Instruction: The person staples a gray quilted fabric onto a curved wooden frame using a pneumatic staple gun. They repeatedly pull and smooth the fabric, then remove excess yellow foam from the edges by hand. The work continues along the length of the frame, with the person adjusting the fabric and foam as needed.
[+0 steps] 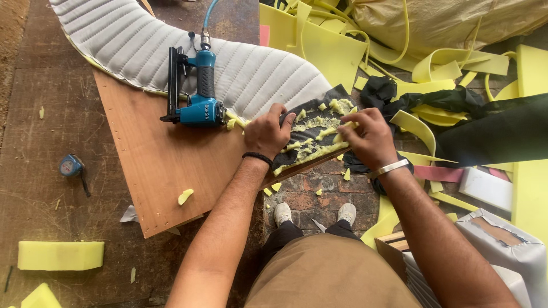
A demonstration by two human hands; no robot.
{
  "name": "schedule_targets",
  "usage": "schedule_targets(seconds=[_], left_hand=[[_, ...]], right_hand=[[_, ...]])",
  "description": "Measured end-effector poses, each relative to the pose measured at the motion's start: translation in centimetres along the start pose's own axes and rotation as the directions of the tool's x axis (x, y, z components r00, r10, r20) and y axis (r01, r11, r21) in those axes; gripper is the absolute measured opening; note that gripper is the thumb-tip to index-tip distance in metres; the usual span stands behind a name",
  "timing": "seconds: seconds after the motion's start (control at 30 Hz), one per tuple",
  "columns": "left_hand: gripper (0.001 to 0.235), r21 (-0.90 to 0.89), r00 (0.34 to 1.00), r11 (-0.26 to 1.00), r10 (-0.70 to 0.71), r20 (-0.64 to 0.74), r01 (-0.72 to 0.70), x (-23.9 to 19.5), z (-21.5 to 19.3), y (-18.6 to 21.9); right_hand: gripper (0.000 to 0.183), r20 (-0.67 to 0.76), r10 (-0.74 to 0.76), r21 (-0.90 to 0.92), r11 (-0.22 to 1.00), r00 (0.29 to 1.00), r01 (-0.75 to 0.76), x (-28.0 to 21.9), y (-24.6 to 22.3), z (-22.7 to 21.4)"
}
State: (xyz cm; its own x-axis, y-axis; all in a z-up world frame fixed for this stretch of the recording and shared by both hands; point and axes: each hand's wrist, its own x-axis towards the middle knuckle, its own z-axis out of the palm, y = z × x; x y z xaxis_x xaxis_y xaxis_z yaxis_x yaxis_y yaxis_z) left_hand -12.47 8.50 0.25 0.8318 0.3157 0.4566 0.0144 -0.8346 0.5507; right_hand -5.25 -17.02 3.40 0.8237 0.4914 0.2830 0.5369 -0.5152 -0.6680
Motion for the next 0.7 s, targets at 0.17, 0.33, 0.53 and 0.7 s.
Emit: schedule_targets(seconds=[0.17, 0.33, 0.53, 0.7], left_hand=[[0.023, 0.013, 1.000, 1.000, 0.007, -0.002, -0.007, -0.2, 0.0, 0.1], [0.023, 0.025, 1.000, 0.999, 0.027, 0.000, -0.027, -0.4, -0.2, -0.1], [0.024, 0.011, 0.999, 0.999, 0.049, 0.006, -0.049, -0.4, 0.1, 0.2], [0.023, 0.002, 0.998, 0.999, 0.039, -0.041, -0.039, -0.3, -0.6, -0.1]], right_hand=[[0.025, 0.086, -0.204, -0.286, 0.932, 0.975, 0.221, 0.5, -2.5, 1.4], [0.018, 0.093, -0.239, -0.352, 0.900, 0.967, 0.256, 1.3, -2.0, 2.8], [0.022, -0.070, -0.138, -0.351, 0.930, 0.988, 0.105, 1.4, 1.0, 4.4], [0.010, -0.001, 0.550, 0.019, 0.835, 0.835, -0.550, 2.8, 3.6, -0.3]])
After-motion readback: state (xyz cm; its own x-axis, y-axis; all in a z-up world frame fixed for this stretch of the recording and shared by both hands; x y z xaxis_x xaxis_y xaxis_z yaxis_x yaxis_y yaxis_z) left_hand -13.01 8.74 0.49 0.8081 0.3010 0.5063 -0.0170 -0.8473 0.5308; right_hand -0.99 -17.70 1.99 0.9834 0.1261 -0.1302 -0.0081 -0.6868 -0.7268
